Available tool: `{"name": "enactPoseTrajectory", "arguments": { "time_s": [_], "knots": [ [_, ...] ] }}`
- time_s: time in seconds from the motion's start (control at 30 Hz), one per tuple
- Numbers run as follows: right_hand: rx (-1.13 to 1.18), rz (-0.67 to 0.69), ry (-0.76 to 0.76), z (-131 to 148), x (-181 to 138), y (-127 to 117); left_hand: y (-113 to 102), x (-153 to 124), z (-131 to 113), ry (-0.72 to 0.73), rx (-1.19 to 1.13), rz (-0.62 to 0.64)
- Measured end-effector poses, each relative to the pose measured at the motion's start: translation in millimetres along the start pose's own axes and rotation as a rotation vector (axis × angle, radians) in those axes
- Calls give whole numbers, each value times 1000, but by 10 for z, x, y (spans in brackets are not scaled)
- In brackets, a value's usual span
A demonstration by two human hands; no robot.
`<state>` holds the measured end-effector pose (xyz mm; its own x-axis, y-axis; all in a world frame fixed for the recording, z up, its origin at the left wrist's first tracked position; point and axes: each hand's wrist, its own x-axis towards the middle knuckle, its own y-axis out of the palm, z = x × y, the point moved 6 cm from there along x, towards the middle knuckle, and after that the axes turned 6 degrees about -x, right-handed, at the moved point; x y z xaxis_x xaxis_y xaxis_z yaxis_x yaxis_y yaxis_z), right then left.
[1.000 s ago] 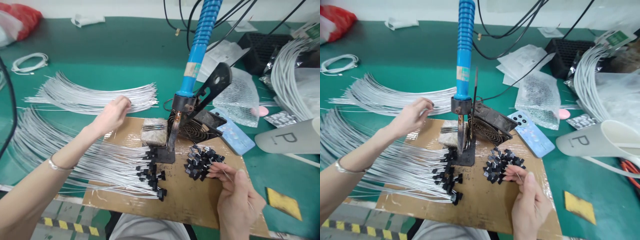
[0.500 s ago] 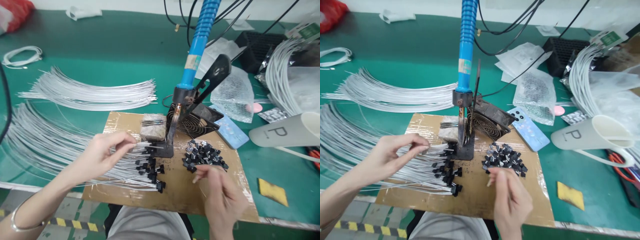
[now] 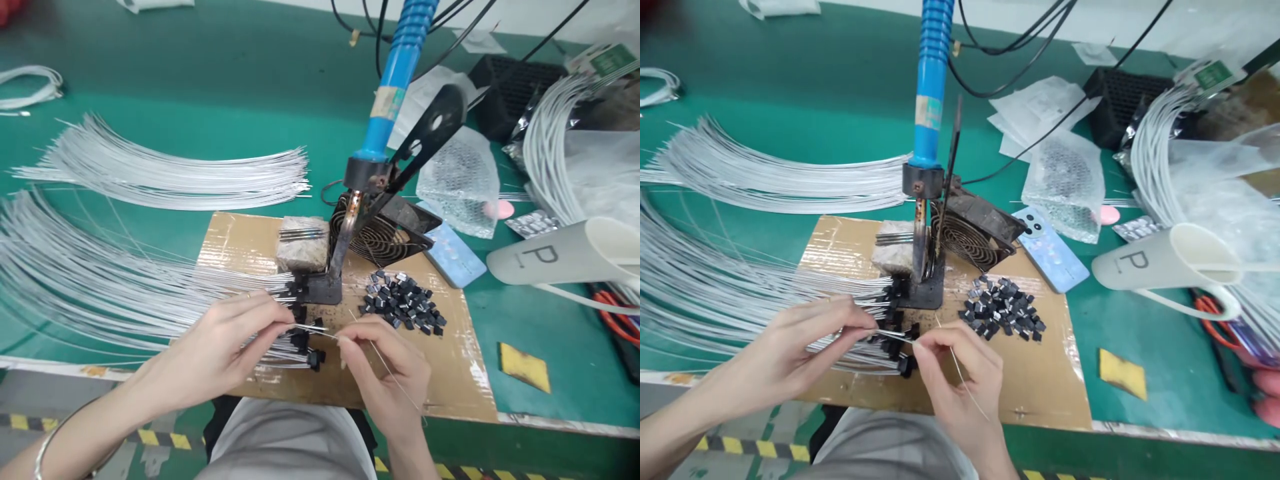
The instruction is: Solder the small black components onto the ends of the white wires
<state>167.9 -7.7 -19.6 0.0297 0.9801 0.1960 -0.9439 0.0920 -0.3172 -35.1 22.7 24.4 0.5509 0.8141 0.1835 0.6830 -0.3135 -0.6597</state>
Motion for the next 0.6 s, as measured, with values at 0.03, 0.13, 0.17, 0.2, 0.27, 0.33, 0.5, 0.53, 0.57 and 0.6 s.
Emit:
{"name": "enactPoseTrajectory", "arguments": {
  "time_s": [0.03,0.13,0.17,0.2,0.27,0.33,0.5,0.53,0.57,0.6],
  "knots": [
    [5,2,36,-24,-9,0,10,-5,1,6,-3,-2],
    [33,29,160,-110,-31,23,31,-14,10,2,-8,-9],
    [49,46,199,-140,-39,37,33,-15,16,-8,-11,-13],
    [67,62,232,-166,-46,50,33,-14,24,-24,-15,-17],
    [101,87,273,-204,-61,71,23,-13,38,-58,-27,-28],
    [113,96,285,-224,-75,83,14,-8,52,-90,-37,-32],
    [121,98,267,-227,-95,126,67,21,117,-207,-85,92],
    [124,98,265,-226,-94,138,89,26,131,-238,-104,135],
    [126,99,263,-226,-92,148,110,30,144,-272,-124,178],
    [127,101,260,-225,-88,158,126,33,154,-303,-144,217]
  ]
}}
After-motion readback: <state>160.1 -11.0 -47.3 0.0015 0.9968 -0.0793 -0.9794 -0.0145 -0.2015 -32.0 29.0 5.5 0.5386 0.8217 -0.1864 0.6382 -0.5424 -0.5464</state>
